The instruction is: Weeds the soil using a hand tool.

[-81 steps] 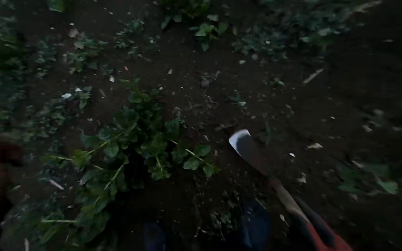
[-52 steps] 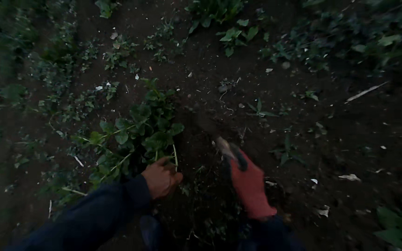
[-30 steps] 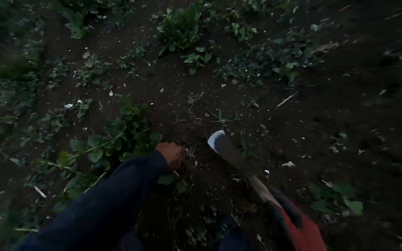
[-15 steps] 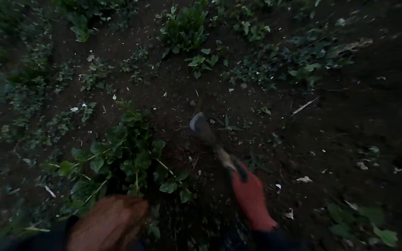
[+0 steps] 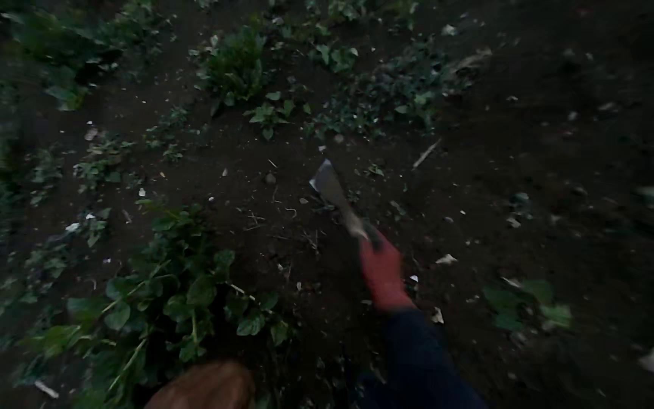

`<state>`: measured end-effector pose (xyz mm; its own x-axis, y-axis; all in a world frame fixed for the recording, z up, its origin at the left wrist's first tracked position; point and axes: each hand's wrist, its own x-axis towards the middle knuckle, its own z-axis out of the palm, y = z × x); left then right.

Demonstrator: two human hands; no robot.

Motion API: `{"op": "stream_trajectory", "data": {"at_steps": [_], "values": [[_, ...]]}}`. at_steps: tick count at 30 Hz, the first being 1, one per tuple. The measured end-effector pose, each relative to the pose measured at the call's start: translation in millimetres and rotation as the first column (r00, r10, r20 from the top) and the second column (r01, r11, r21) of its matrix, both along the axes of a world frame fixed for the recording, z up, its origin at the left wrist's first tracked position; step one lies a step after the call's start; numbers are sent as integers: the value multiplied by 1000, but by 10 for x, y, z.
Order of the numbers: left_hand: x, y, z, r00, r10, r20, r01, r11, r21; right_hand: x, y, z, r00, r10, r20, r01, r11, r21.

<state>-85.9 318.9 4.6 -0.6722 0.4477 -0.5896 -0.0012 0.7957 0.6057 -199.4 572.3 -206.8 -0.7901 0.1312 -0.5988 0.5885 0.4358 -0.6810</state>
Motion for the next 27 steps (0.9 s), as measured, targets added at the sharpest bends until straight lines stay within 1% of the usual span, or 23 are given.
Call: {"op": "stream_trajectory", "data": {"at_steps": [2, 3, 4, 6, 8, 10, 11, 12, 13, 14, 15, 17, 18, 20, 23, 24, 25, 27], "values": [[-40, 22, -129, 997, -28, -66, 23, 998, -66, -420, -374, -242, 998, 47, 44, -46, 999, -21], [-41, 17, -175, 993, -55, -108, 43, 993, -107, -492, -461, -297, 997, 49, 54, -46, 998, -43], [-29, -6, -186, 987, -80, -140, 60, 988, -146, -454, -460, -290, 997, 43, 67, -39, 997, -68], [-26, -96, -138, 983, -75, -166, 44, 982, -185, -123, -228, -155, 995, -21, 96, 35, 989, -145], [5, -241, -103, 989, -13, -146, -15, 982, -190, 516, 158, 121, 984, -145, 106, 162, 970, -179], [56, -388, -113, 992, 40, -117, -63, 976, -209, 1167, 523, 404, 957, -268, 109, 280, 952, -126], [80, -436, -115, 993, 55, -108, -77, 975, -209, 1407, 670, 499, 944, -308, 121, 320, 943, -91], [93, -465, -116, 993, 59, -106, -80, 976, -204, 1554, 775, 545, 932, -334, 139, 345, 937, -59], [93, -476, -117, 992, 56, -111, -76, 979, -191, 1590, 816, 513, 922, -358, 147, 366, 930, -30], [78, -465, -123, 992, 53, -113, -72, 983, -171, 1494, 791, 421, 921, -365, 138, 369, 929, -5], [60, -427, -136, 991, 46, -127, -65, 987, -147, 1286, 718, 281, 925, -358, 127, 360, 933, 2], [28, -323, -172, 988, 20, -154, -35, 994, -99, 778, 505, -28, 932, -334, 143, 344, 938, -49], [0, -297, -203, 988, 6, -156, -19, 996, -83, 589, 424, -123, 928, -338, 156, 354, 931, -89], [-13, -305, -246, 985, -9, -170, -5, 996, -86, 521, 422, -65, 910, -367, 190, 395, 908, -137], [-66, -390, -194, 975, 43, -217, -70, 991, -116, 786, 629, 199, 888, -435, 151, 452, 886, -104], [-66, -423, -189, 972, 75, -224, -100, 990, -103, 827, 673, 192, 887, -445, 120, 456, 886, -85], [-58, -428, -198, 966, 100, -238, -123, 989, -85, 748, 671, 121, 894, -439, 95, 445, 893, -69], [-37, -345, -221, 964, 93, -249, -111, 992, -59, 421, 576, -97, 912, -399, 91, 405, 913, -54]]}}
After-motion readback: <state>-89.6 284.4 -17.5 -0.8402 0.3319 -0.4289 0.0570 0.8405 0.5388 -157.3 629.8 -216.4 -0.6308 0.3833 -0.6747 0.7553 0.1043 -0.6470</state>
